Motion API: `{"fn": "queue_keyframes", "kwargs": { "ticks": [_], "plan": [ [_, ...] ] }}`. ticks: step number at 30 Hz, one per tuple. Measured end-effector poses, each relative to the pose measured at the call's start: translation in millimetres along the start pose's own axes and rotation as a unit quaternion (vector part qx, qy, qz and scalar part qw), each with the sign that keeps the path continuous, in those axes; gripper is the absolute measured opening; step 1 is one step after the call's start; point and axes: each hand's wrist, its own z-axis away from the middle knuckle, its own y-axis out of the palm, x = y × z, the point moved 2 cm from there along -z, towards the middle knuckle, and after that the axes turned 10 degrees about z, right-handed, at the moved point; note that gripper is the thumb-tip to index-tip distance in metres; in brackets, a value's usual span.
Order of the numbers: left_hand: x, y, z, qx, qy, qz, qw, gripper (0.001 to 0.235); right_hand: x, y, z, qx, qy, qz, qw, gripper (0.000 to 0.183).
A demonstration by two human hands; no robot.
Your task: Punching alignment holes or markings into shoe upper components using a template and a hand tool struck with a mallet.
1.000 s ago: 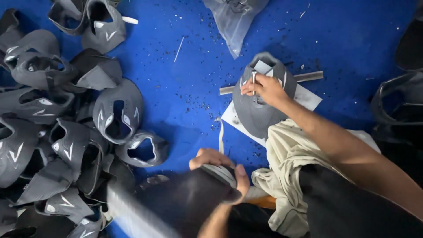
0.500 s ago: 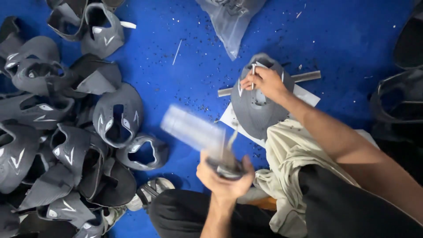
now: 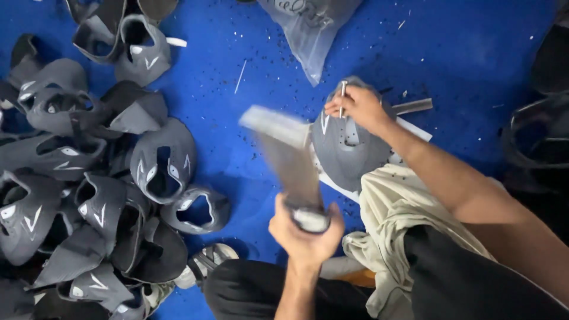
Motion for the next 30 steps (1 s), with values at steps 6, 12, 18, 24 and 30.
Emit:
{"fn": "queue_keyframes", "kwargs": {
  "ticks": [6, 12, 18, 24, 30],
  "plan": [
    [114.4, 35.9, -5.7, -0.007, 0.217, 0.098, 0.971, 0.03, 11.6, 19.3, 45.4, -0.009, -0.37, 0.214, 0.904, 0.015],
    [64.2, 13.4, 11.2, 0.023, -0.052, -0.031, 0.998, 0.033, -10.2, -5.4, 3.9, -0.002, -0.173, -0.024, 0.985, 0.02],
    [-28.5, -18.5, -6.6, -0.034, 0.248, 0.009, 0.968, 0.036, 4.5, -4.7, -16.6, -0.022, -0.082, 0.093, 0.992, 0.009],
    [95.7, 37.2, -32.4, 0.065, 0.111, -0.079, 0.989, 0.04, -2.4, -2.1, 13.5, -0.091, -0.317, 0.499, 0.802, 0.03],
    [102.6, -43.8, 62.2, 0.145, -0.21, -0.239, 0.937, 0.05, -30.1, -52.2, -2.8, -0.018, -0.146, -0.332, 0.932, 0.012]
  ]
}}
